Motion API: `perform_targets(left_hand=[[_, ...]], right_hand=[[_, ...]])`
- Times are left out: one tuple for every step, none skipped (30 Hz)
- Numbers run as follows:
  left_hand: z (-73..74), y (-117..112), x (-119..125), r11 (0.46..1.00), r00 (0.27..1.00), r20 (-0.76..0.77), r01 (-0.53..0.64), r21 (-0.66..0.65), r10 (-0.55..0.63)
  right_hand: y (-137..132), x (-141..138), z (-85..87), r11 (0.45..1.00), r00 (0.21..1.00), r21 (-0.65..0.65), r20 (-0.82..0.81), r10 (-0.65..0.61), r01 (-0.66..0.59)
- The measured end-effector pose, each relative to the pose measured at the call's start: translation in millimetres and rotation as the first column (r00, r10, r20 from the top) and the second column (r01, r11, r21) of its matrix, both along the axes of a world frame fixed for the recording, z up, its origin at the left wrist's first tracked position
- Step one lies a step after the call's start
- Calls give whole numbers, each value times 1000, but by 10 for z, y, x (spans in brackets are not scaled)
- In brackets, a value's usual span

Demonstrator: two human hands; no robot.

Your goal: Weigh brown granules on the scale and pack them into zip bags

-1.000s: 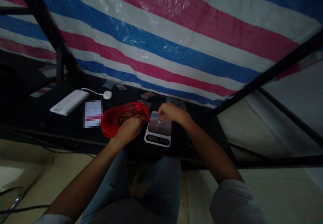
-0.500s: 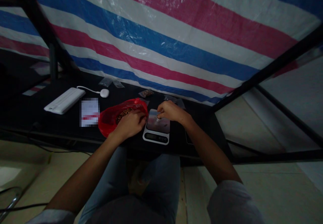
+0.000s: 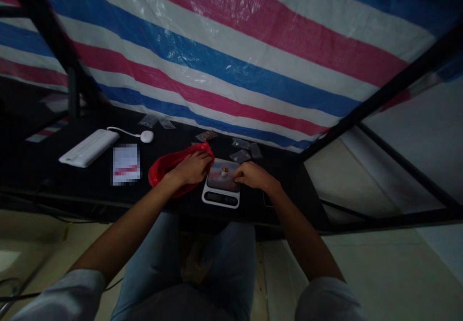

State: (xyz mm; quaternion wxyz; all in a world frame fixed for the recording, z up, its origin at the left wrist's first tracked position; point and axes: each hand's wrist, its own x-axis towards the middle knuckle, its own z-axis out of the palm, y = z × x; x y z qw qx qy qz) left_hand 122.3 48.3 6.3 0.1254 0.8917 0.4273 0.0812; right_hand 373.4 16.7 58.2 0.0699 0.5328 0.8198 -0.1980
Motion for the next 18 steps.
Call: perform_targets(left_hand=[[6, 2, 10, 1000, 1000, -11, -18, -7, 18], [18, -1, 12, 999, 999, -19, -41, -12, 41], [34, -8, 7, 998, 997, -26, -66, -13, 66], [49, -18, -3, 996, 996, -33, -87, -15, 87], [60, -28, -16, 995, 994, -40, -103, -15, 102], [66, -39, -28, 994, 993, -50, -111, -14, 110], [66, -50, -37, 993, 991, -64, -115, -14, 114], [60, -62, -42, 993, 990, -80, -116, -14, 114], [51, -75, -43, 993, 989, -96, -117, -14, 115], [43, -89, -41, 993, 987, -112, -119, -13, 116], [39, -103, -41, 993, 985, -125, -121, -13, 119], [42, -118, -44, 992, 983, -137, -125, -14, 122], [54, -133, -55, 992, 982, -142, -127, -12, 124], [75, -147, -75, 992, 983, -137, -125, -8, 122], [106, -159, -108, 993, 986, -119, -116, 0, 115], [144, -169, -151, 995, 991, -88, -104, 11, 104], [185, -178, -203, 995, 994, -52, -96, 24, 97], [225, -183, -262, 995, 995, -24, -97, 32, 98]], right_hand=[[-18, 1, -3, 1000, 1000, 8, -8, -5, 5], [-29, 0, 9, 1000, 1000, 15, -29, -4, 5], [-31, -3, 34, 1000, 998, 25, -64, 2, 0], [-25, -9, 68, 999, 994, 43, -106, 8, -3], [-12, -19, 105, 997, 989, 75, -149, 11, 1], [6, -35, 141, 993, 983, 116, -184, 10, 11], [28, -57, 170, 987, 979, 159, -204, 7, 26], [50, -86, 189, 979, 979, 201, -204, 1, 41], [70, -122, 197, 972, 983, 231, -186, -6, 50], [83, -162, 196, 968, 988, 244, -154, -11, 49], [89, -206, 187, 968, 993, 246, -119, -14, 43], [86, -252, 174, 968, 996, 246, -87, -21, 42], [73, -298, 161, 966, 998, 253, -61, -28, 43], [52, -345, 149, 961, 998, 272, -45, -34, 45], [25, -392, 140, 953, 999, 299, -37, -32, 42], [-6, -440, 133, 944, 999, 329, -34, -18, 28], [-38, -490, 126, 936, 1000, 352, -28, 11, -1], [-69, -541, 118, 932, 999, 361, -16, 48, -39]])
